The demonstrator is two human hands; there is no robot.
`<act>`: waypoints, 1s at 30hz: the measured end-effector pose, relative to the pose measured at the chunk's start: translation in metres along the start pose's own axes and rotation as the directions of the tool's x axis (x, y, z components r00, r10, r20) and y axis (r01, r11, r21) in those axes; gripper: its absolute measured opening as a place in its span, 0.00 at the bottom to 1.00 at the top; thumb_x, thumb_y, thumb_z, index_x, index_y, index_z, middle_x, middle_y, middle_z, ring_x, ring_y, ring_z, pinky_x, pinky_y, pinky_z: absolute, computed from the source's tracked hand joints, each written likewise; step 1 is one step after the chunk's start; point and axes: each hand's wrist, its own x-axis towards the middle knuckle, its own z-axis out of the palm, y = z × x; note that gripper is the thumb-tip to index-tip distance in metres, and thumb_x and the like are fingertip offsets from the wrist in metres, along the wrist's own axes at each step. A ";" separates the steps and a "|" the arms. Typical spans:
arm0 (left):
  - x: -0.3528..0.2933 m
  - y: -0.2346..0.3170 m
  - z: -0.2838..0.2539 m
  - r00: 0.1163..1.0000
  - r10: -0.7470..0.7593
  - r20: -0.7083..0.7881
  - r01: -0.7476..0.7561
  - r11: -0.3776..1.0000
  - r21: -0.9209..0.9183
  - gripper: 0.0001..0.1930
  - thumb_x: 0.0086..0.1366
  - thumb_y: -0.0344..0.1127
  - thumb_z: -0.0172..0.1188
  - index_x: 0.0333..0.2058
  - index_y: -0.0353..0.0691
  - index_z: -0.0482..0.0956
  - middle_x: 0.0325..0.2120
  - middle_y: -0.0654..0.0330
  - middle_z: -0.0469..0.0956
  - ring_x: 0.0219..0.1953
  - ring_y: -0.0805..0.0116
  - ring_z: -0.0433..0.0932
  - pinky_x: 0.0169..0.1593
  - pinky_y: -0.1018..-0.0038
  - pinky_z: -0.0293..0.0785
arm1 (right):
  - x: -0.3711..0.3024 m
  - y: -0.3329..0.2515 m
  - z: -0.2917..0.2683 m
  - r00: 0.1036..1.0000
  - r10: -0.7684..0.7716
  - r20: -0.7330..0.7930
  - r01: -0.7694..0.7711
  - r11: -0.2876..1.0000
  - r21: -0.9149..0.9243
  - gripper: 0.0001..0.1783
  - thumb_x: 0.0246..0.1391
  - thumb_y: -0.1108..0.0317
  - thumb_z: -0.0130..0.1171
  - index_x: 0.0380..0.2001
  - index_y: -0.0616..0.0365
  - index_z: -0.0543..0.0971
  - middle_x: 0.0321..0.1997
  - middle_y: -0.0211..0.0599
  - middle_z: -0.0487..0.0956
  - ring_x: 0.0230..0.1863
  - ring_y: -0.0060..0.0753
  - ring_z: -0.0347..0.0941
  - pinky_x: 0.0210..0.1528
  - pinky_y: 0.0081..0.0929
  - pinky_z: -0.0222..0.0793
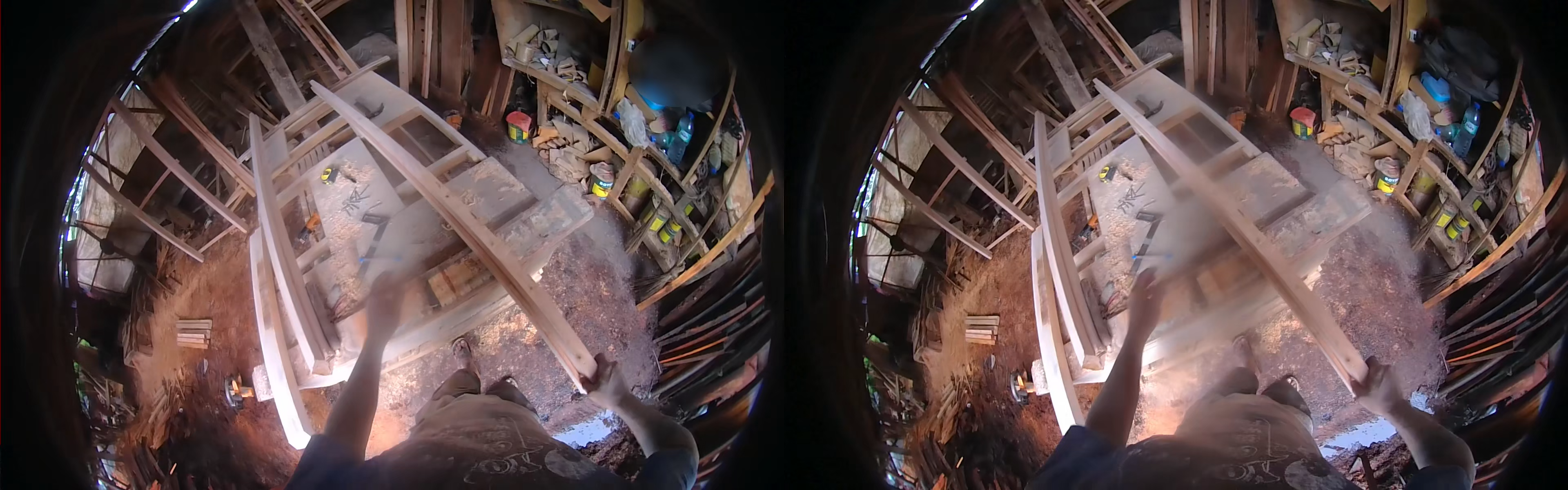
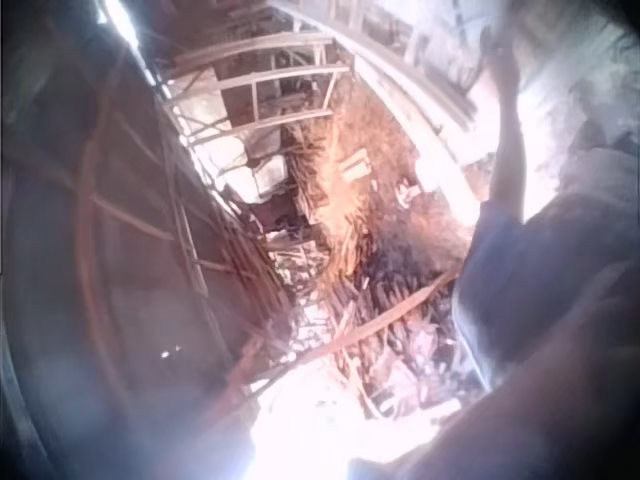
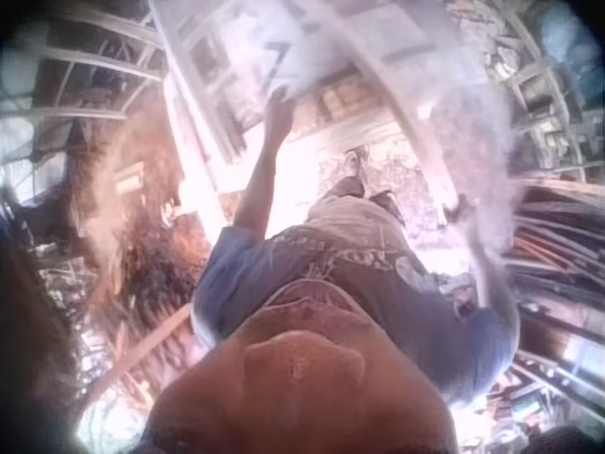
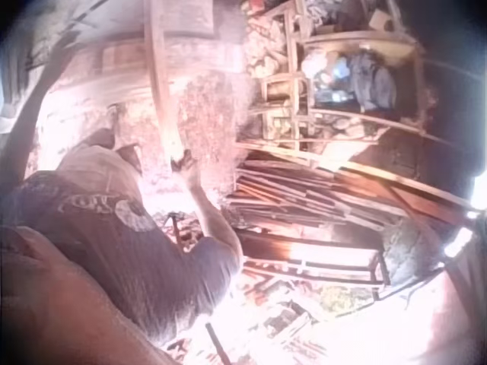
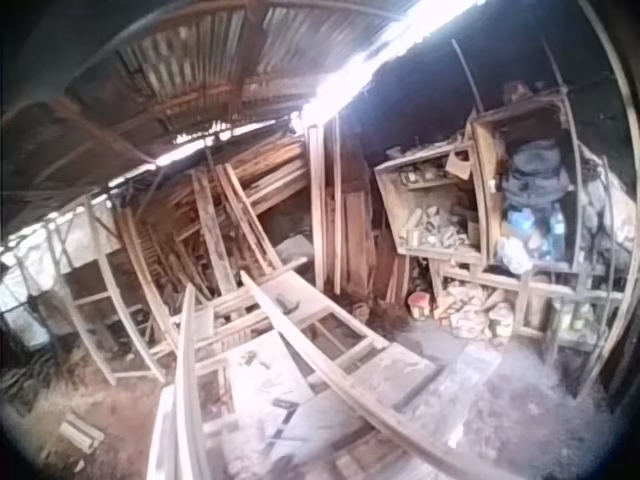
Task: The person positions wooden boards onto a wooden frame and secures them by hammering nails into the joints with a hammer.
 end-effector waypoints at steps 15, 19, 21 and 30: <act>0.143 0.095 0.211 0.997 -0.019 0.080 0.038 0.968 -0.247 0.49 0.61 0.50 0.69 0.69 0.27 0.53 0.60 0.26 0.66 0.59 0.30 0.71 0.58 0.50 0.72 | 0.014 -0.041 0.028 0.960 0.085 -0.266 -0.056 0.992 0.116 0.11 0.51 0.63 0.66 0.34 0.56 0.77 0.30 0.49 0.81 0.28 0.57 0.81 0.30 0.47 0.78; 0.151 0.084 0.207 0.996 -0.013 0.092 0.029 0.984 -0.174 0.49 0.60 0.49 0.70 0.69 0.27 0.52 0.60 0.27 0.66 0.59 0.27 0.69 0.62 0.49 0.69 | 0.015 -0.044 0.043 0.959 0.155 -0.238 -0.140 0.987 0.077 0.15 0.52 0.60 0.65 0.38 0.56 0.78 0.32 0.47 0.81 0.33 0.52 0.81 0.34 0.45 0.78; 0.153 0.082 0.214 0.995 0.015 0.103 0.000 0.989 -0.148 0.50 0.60 0.48 0.70 0.70 0.27 0.52 0.60 0.27 0.65 0.60 0.27 0.69 0.63 0.49 0.68 | 0.013 -0.047 0.042 0.957 0.199 -0.211 -0.180 0.978 0.105 0.16 0.54 0.57 0.62 0.41 0.56 0.77 0.37 0.46 0.80 0.37 0.51 0.80 0.38 0.45 0.77; 0.235 0.105 0.215 0.977 0.176 0.122 -0.130 0.941 -0.312 0.39 0.62 0.44 0.69 0.63 0.24 0.63 0.57 0.31 0.69 0.55 0.32 0.72 0.60 0.51 0.70 | 0.071 -0.016 0.033 0.921 0.357 0.157 -0.345 0.559 0.754 0.27 0.64 0.47 0.48 0.56 0.56 0.75 0.59 0.42 0.75 0.55 0.47 0.74 0.57 0.45 0.72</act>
